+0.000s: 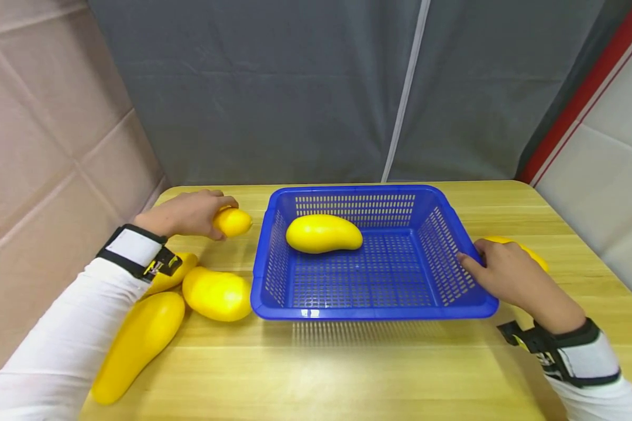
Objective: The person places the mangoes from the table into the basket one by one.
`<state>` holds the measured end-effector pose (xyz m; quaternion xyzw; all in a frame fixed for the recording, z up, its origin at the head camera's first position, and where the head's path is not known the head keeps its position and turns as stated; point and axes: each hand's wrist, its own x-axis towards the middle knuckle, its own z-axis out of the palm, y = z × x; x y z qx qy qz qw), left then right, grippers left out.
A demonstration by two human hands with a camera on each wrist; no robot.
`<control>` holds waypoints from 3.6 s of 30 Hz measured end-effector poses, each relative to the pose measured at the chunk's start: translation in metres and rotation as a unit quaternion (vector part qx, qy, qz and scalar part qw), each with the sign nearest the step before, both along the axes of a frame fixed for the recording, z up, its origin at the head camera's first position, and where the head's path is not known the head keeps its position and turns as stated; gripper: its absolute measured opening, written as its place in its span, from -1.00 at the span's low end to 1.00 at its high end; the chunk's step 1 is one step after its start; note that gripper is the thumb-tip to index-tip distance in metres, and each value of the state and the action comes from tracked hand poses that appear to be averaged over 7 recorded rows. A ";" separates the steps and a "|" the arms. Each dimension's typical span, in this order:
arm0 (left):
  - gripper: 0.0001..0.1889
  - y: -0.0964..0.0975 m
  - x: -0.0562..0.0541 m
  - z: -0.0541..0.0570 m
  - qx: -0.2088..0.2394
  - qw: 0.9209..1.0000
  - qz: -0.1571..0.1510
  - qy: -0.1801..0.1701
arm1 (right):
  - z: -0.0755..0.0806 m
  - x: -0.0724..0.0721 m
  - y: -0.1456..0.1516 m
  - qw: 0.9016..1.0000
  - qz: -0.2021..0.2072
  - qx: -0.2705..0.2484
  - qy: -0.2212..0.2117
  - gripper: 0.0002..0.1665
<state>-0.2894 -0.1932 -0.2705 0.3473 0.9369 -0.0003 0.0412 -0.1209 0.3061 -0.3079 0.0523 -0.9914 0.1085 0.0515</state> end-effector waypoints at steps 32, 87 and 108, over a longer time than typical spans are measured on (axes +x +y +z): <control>-0.36 0.091 0.009 0.072 0.007 0.996 -0.033 0.084 | 0.000 0.003 -0.001 1.000 0.007 -0.006 0.000 -0.65; -0.29 0.264 0.024 0.009 -0.035 0.985 -0.094 0.143 | -0.002 -0.009 -0.007 1.000 0.005 -0.010 -0.007 -0.62; -0.22 0.302 0.024 -0.021 -0.040 0.984 -0.088 0.152 | -0.003 -0.008 -0.006 1.000 0.000 -0.013 -0.003 -0.64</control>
